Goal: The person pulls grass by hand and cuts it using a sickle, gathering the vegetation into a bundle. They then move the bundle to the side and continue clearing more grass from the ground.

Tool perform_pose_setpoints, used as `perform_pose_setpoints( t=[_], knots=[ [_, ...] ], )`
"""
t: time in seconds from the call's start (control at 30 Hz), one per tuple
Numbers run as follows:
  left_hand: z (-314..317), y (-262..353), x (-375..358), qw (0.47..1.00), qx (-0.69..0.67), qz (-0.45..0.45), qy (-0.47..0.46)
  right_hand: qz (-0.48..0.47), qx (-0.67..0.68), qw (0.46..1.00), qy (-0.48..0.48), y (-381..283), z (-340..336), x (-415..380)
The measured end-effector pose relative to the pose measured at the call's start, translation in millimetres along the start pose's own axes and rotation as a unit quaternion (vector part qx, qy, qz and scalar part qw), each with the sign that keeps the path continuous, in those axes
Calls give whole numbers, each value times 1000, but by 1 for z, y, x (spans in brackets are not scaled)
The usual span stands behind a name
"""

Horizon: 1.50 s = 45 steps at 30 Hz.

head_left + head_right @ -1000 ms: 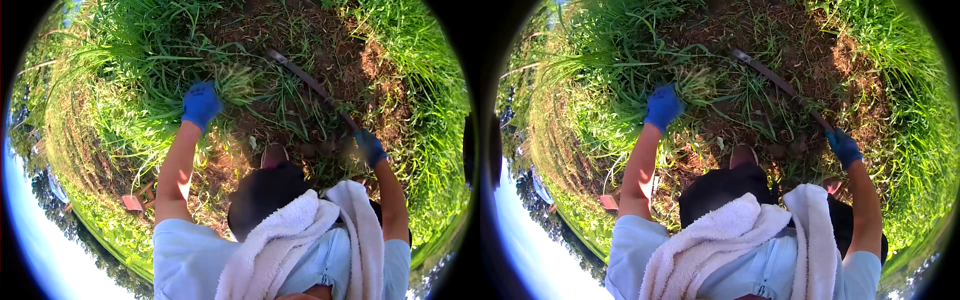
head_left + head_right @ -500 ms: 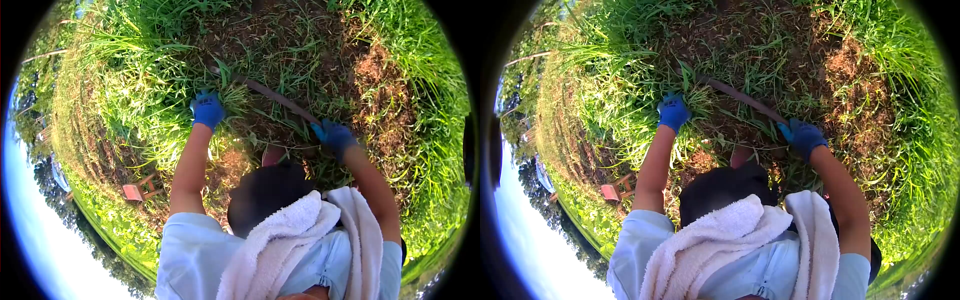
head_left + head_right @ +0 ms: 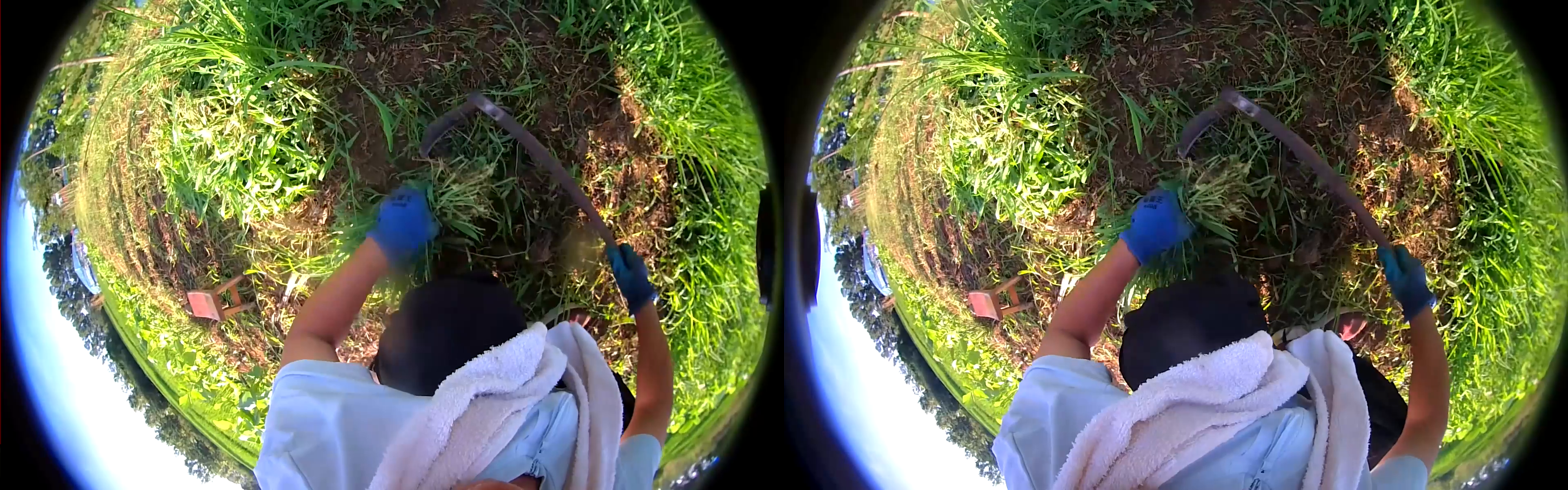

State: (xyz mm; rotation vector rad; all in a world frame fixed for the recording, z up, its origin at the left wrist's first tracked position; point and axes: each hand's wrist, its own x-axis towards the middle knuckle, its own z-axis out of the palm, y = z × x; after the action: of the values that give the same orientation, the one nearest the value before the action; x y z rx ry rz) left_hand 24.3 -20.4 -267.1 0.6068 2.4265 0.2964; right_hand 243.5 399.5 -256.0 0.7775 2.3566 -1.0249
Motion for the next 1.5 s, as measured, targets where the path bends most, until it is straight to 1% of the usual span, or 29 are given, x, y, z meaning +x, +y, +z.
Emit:
perform_pose_setpoints(
  t=[0.03, 0.1, 0.17, 0.2, 0.23, 0.27, 0.3, 0.33, 0.4, 0.43, 0.5, 0.63, 0.7, 0.77, 0.87, 0.9, 0.93, 0.97, 1.03, 1.1, 1.17, 1.2, 1.23, 1.3, 1.33, 1.4, 1.43, 1.47, 1.5],
  knots=[
    [-43, -3, 12, 998, -23, -46, -43, 7, 4, 1000, 25, -28, 14, 17],
    [-68, -40, 36, 989, 15, -90, 118, 38, 11, 999, 11, -97, 38, 49],
    [-115, -55, 52, 980, 52, -189, 37, -4, 69, 997, 23, -168, 65, 67],
    [-122, -63, 60, 980, 55, -186, 41, -192, -184, 956, 121, -162, 97, 90],
    [-122, -72, 67, 967, 154, -169, 111, -283, -306, 896, 151, -163, 122, 103],
    [-120, -86, 72, 939, 251, -153, 177, -362, -418, 807, 206, -166, 146, 116],
    [-113, -113, 81, 938, 254, -154, 177, -244, -310, 912, 110, -183, 161, 116],
    [-101, -149, 99, 930, 238, -165, 225, -115, -190, 975, 13, -194, 166, 119],
    [-75, -204, 119, 921, 214, -178, 271, -104, -168, 980, -32, -188, 143, 107],
    [-68, -225, 129, 925, 274, -194, 176, -86, -142, 985, -40, -179, 135, 106],
    [-103, -173, 109, 948, 154, -261, 97, -58, -109, 991, -50, -182, 132, 100],
    [-111, -171, 108, 950, 173, -198, 166, -84, -159, 983, -37, -189, 131, 88],
    [-109, -177, 97, 947, 245, -174, 117, -130, -182, 971, -83, -163, 118, 58],
    [-109, -160, 81, 941, 304, -107, 107, -24, -223, 970, -97, -70, 89, 40],
    [-94, -79, 53, 958, 242, 93, 125, -17, -195, 975, -100, -25, 18, -2],
    [-92, -47, 57, 970, 224, 84, 49, -11, -193, 976, -96, -29, 12, -6],
    [-90, -23, 65, 976, 205, 72, -24, -16, -108, 993, -47, -36, 7, -1],
    [-86, -17, 77, 976, 203, 76, -20, -24, -24, 999, 1, -43, 2, 6],
    [-78, -13, 108, 972, 69, 185, 128, -24, -7, 998, 50, -60, 9, 36],
    [-135, 25, 142, 987, 130, 86, 43, 18, 25, 991, 127, -110, 14, 74],
    [-151, 15, 191, 947, 201, 189, 166, 58, 81, 982, 163, -169, 27, 112],
    [-164, 19, 210, 930, 262, 201, 163, 53, 123, 977, 168, -180, 38, 134],
    [-178, 24, 228, 908, 323, 212, 160, -40, -13, 980, 196, -170, 65, 167],
    [-195, 25, 268, 876, 406, 205, 162, -125, -146, 956, 221, -160, 101, 189],
    [-207, 20, 292, 873, 440, 153, 147, -232, -259, 907, 237, -163, 114, 177],
    [-223, 1, 336, 886, 447, 63, 106, -333, -372, 833, 240, -178, 115, 155],
    [-226, -6, 346, 900, 428, 27, 79, -141, -58, 984, 94, -196, 96, 136],
    [-229, -7, 350, 900, 429, 33, 77, 79, 270, 957, -66, -207, 80, 122],
    [-237, 1, 352, 919, 393, -4, -16, 82, 272, 957, -61, -209, 69, 117]
  ],
)
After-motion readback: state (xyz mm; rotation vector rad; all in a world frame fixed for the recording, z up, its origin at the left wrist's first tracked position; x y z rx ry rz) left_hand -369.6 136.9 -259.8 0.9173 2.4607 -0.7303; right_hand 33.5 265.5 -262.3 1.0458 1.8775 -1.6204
